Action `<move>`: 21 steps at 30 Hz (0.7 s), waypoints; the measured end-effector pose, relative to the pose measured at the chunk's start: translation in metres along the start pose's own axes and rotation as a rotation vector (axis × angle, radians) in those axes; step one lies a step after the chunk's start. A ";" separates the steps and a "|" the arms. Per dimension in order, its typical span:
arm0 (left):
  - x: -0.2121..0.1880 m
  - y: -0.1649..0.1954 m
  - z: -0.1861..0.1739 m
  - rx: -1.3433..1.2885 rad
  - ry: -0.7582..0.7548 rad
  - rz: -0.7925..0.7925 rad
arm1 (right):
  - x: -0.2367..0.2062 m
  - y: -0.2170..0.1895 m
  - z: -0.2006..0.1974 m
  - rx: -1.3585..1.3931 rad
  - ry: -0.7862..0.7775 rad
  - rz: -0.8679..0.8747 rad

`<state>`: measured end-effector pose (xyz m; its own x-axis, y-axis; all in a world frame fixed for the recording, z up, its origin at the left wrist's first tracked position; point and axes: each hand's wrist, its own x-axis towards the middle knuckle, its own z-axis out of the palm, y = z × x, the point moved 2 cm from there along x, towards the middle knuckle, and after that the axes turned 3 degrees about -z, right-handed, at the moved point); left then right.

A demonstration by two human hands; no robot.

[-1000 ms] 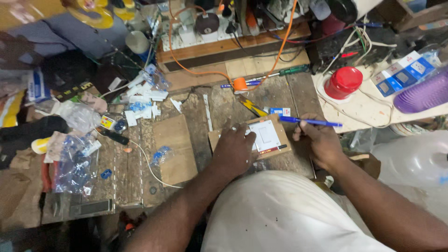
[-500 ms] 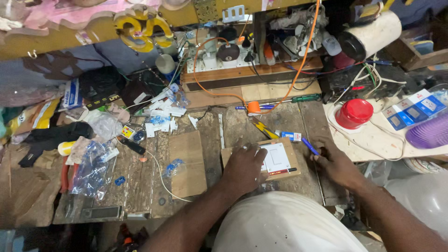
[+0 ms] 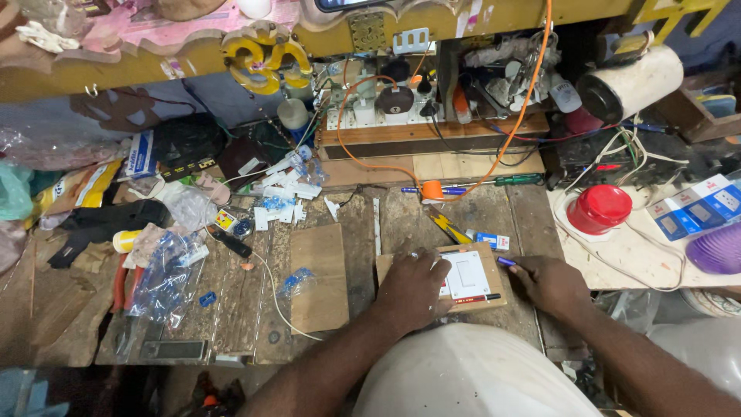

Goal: The person places a white plastic switch plate onto a wooden board, then uses a yellow utility knife to trim the plate. They mark the board with a blue pen, remove the plate, and open a small box to retrieve another component. The person continues to handle the switch plate and box contents on the workbench.

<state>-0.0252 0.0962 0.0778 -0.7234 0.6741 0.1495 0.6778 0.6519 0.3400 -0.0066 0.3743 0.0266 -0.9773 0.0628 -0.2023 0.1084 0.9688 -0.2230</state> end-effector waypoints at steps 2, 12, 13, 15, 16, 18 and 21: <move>0.001 0.000 -0.002 0.008 -0.010 -0.013 | 0.001 -0.007 -0.010 0.048 0.088 -0.036; 0.012 -0.019 0.030 0.037 0.028 0.072 | 0.032 0.019 0.009 0.744 0.411 0.009; 0.013 -0.022 0.035 0.029 0.028 0.068 | 0.031 0.020 0.013 0.871 0.480 -0.032; 0.017 -0.026 0.042 0.022 0.019 0.062 | 0.026 0.022 0.028 0.825 0.420 -0.035; 0.019 -0.028 0.044 0.020 0.008 0.059 | 0.024 0.024 0.035 0.805 0.393 -0.042; 0.024 -0.032 0.046 0.021 0.022 0.064 | 0.022 0.026 0.038 0.727 0.457 -0.139; 0.027 -0.037 0.048 0.019 0.044 0.073 | 0.026 0.033 0.041 0.929 0.404 -0.051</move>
<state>-0.0633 0.1072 0.0245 -0.6769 0.7042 0.2145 0.7310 0.6085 0.3089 -0.0210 0.3983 -0.0250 -0.9546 0.2691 0.1275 -0.0050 0.4138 -0.9103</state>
